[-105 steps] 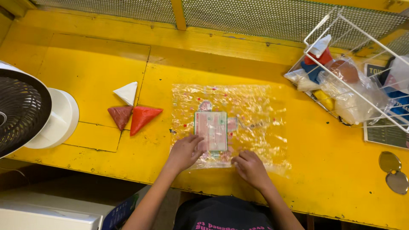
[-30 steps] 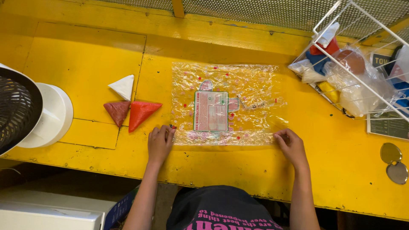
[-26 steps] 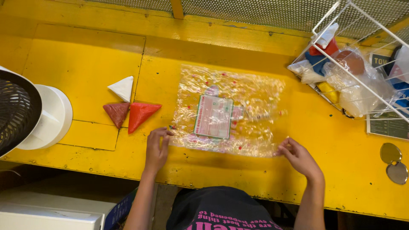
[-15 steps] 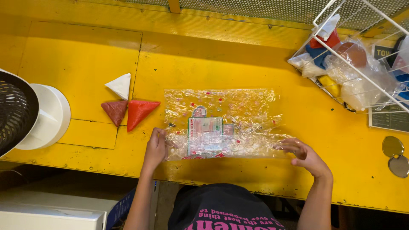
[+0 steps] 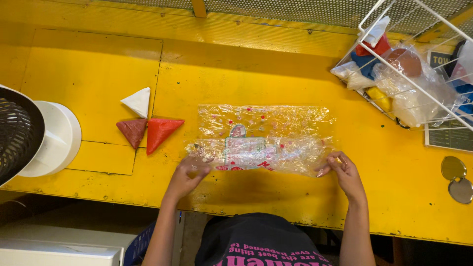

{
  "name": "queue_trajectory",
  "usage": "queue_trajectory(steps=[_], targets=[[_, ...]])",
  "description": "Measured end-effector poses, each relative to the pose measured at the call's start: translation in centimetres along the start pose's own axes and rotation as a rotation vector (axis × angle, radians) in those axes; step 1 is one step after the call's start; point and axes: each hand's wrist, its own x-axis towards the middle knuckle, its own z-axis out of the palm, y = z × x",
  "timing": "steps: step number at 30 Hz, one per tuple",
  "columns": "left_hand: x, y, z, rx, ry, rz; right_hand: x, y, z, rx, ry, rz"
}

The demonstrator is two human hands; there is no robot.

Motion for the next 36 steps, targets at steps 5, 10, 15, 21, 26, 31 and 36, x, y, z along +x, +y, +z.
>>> queue_trajectory(steps=[5, 10, 15, 21, 26, 31, 36], targets=[[0.9, -1.6, 1.8, -0.106, 0.077, -0.140, 0.7, 0.4, 0.0, -0.086, 0.162, 0.067], [1.5, -0.7, 2.1, -0.402, 0.232, -0.390, 2.0, 0.9, 0.8, -0.116, 0.270, 0.013], [1.5, 1.1, 2.0, -0.127, 0.289, -0.354, 2.9, 0.4, 1.7, -0.216, 0.257, 0.100], [3.8, 0.3, 2.1, -0.227, 0.253, -0.494, 3.5, -0.3, 1.3, -0.496, 0.212, 0.172], [4.7, -0.8, 2.8, -0.112, 0.300, -0.235, 4.2, -0.4, 0.8, -0.429, 0.242, -0.166], [4.3, -0.7, 2.8, 0.033, 0.306, -0.263, 6.4, -1.2, 1.8, -0.325, 0.278, -0.051], [5.1, 0.0, 3.1, 0.205, 0.380, -0.313, 8.0, -2.7, 2.7, -0.507, 0.289, 0.000]])
